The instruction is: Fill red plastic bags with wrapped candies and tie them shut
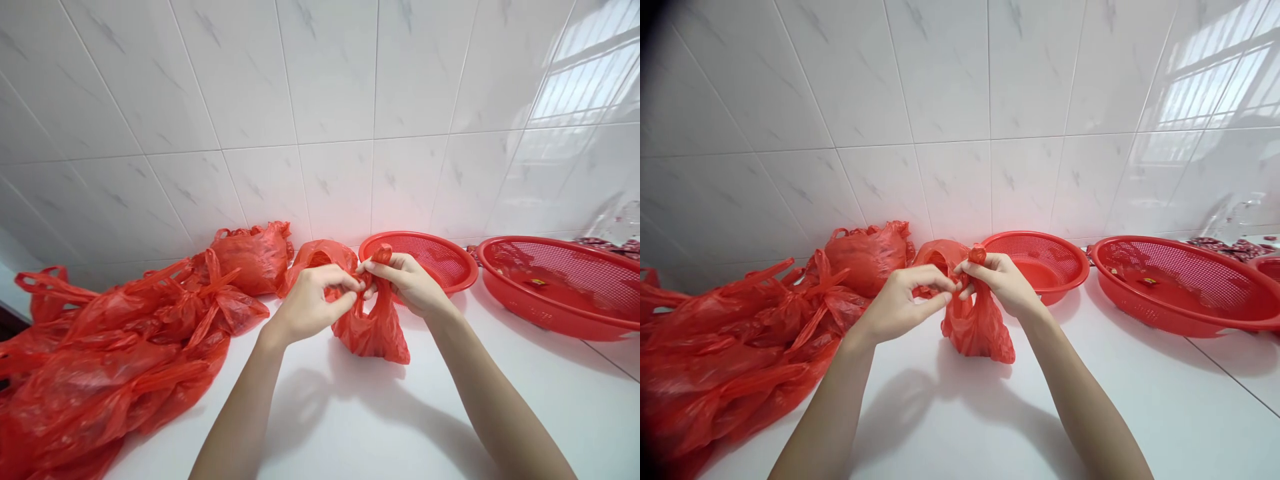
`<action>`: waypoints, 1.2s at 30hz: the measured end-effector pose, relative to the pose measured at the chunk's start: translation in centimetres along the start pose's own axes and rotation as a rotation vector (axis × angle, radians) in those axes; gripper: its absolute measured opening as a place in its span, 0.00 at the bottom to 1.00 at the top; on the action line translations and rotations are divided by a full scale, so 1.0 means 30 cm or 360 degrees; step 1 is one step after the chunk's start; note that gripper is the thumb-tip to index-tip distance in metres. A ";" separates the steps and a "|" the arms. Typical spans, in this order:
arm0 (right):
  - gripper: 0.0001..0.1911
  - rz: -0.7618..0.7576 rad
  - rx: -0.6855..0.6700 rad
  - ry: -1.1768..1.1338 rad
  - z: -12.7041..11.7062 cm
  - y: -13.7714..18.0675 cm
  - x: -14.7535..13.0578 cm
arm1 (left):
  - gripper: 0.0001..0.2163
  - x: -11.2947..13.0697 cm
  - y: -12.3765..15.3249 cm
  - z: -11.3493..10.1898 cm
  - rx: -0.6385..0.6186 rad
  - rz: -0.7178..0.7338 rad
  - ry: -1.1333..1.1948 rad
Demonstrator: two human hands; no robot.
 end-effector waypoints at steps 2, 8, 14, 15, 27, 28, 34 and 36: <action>0.15 -0.0065 -0.0029 0.0246 0.019 0.011 -0.025 | 0.07 -0.022 -0.011 -0.028 0.0168 -0.0025 0.0147; 0.14 -0.0460 0.0194 0.1139 0.052 0.065 -0.130 | 0.14 -0.054 -0.055 0.101 -0.0358 -0.0060 0.0797; 0.11 -0.0757 0.0331 0.1290 0.049 0.107 -0.196 | 0.16 -0.082 -0.056 0.130 -0.0396 -0.0218 0.1010; 0.12 -0.0763 0.0306 0.1283 0.053 0.107 -0.195 | 0.17 -0.089 -0.054 0.136 -0.0388 -0.0259 0.1091; 0.12 -0.1297 0.0456 0.1926 0.114 0.159 -0.254 | 0.15 -0.141 -0.045 -0.014 0.0584 -0.0295 0.1392; 0.12 -0.1369 0.0472 0.1998 0.125 0.173 -0.267 | 0.15 -0.146 -0.039 -0.050 0.0694 -0.0262 0.1339; 0.12 -0.1426 0.0414 0.2183 0.141 0.205 -0.306 | 0.17 -0.292 0.007 -0.234 0.1280 -0.0336 0.1333; 0.12 -0.1383 0.0362 0.2193 0.136 0.198 -0.301 | 0.17 -0.353 0.012 -0.258 0.1371 -0.0407 0.1378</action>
Point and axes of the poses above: each hand's wrist, its own y-axis away from the middle knuckle, its own z-axis out of the palm, x = y × z, the point moved 9 cm from there along -y, towards the middle knuckle, and after that the axes turned 3 degrees about -x, right-handed, at the moved point
